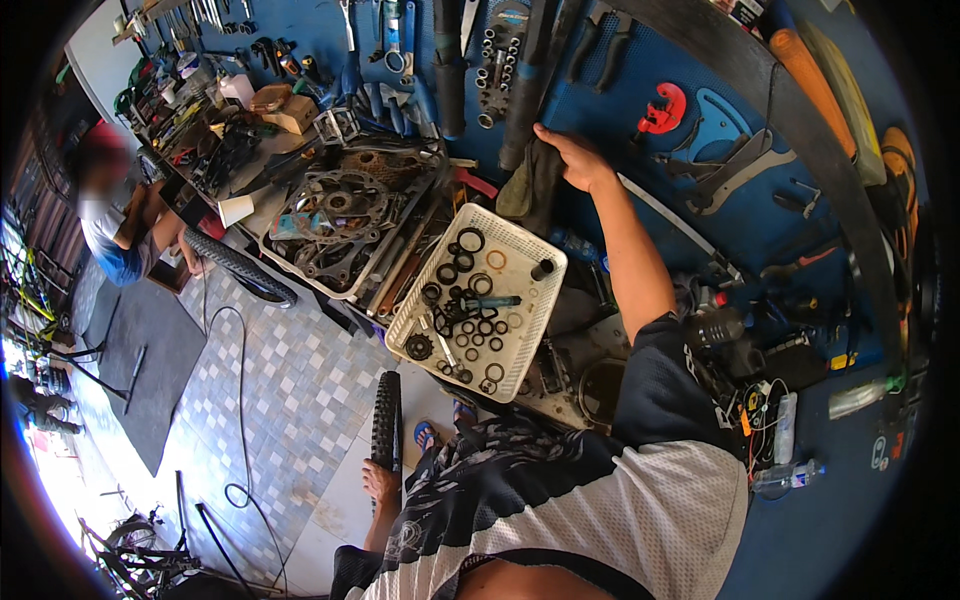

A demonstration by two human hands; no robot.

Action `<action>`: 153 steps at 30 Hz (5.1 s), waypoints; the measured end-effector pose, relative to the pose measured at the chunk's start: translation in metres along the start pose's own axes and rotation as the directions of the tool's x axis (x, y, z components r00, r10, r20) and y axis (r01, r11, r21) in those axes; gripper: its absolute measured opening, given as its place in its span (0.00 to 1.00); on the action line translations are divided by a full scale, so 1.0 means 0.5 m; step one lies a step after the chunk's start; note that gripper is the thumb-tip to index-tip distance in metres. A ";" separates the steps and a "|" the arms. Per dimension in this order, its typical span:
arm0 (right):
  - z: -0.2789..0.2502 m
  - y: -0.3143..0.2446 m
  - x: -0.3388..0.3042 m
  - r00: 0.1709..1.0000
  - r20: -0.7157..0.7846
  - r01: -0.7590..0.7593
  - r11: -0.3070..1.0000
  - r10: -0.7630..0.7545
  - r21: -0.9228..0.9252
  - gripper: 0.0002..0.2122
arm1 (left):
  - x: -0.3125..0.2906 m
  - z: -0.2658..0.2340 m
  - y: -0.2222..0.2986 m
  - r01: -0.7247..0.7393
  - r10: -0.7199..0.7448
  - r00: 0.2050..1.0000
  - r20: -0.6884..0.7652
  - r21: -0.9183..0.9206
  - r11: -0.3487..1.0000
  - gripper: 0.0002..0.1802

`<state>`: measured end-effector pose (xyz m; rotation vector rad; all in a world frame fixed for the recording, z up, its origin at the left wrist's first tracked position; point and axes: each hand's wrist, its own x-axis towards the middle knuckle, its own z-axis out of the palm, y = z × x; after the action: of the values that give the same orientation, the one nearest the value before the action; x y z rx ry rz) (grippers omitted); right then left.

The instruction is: The person works on a bicycle wheel in a workshop. They apply lubricant to the hub and cassette area, then install a bearing into the hub using a hammer and a socket. The wheel remains on the floor during the process.

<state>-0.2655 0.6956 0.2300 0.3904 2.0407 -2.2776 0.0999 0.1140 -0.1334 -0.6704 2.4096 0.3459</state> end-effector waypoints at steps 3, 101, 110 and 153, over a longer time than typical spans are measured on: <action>-0.007 0.004 0.000 0.999 0.008 0.034 0.994 -0.034 -0.102 0.24 | -0.002 0.011 0.003 -0.009 0.009 0.999 -0.035 0.020 1.000 0.40; 0.338 0.163 -0.131 0.917 0.134 0.276 0.355 -0.376 -0.893 0.07 | 0.056 -0.076 -0.125 0.116 -0.080 0.970 0.229 -0.151 0.982 0.42; 0.161 0.184 0.062 0.980 -0.070 -0.069 0.016 -0.185 -0.998 0.20 | 0.071 -0.082 -0.076 0.134 -0.101 0.971 0.219 -0.138 0.981 0.42; 0.094 0.132 -0.736 0.913 -0.189 0.407 0.827 -0.360 0.387 0.22 | 0.022 -0.033 -0.195 -0.138 0.141 0.989 0.051 -0.056 0.989 0.45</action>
<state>0.0973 0.5955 0.2532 0.1216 1.7863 -3.0192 0.1367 0.0218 -0.1353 -0.5092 2.4082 0.4808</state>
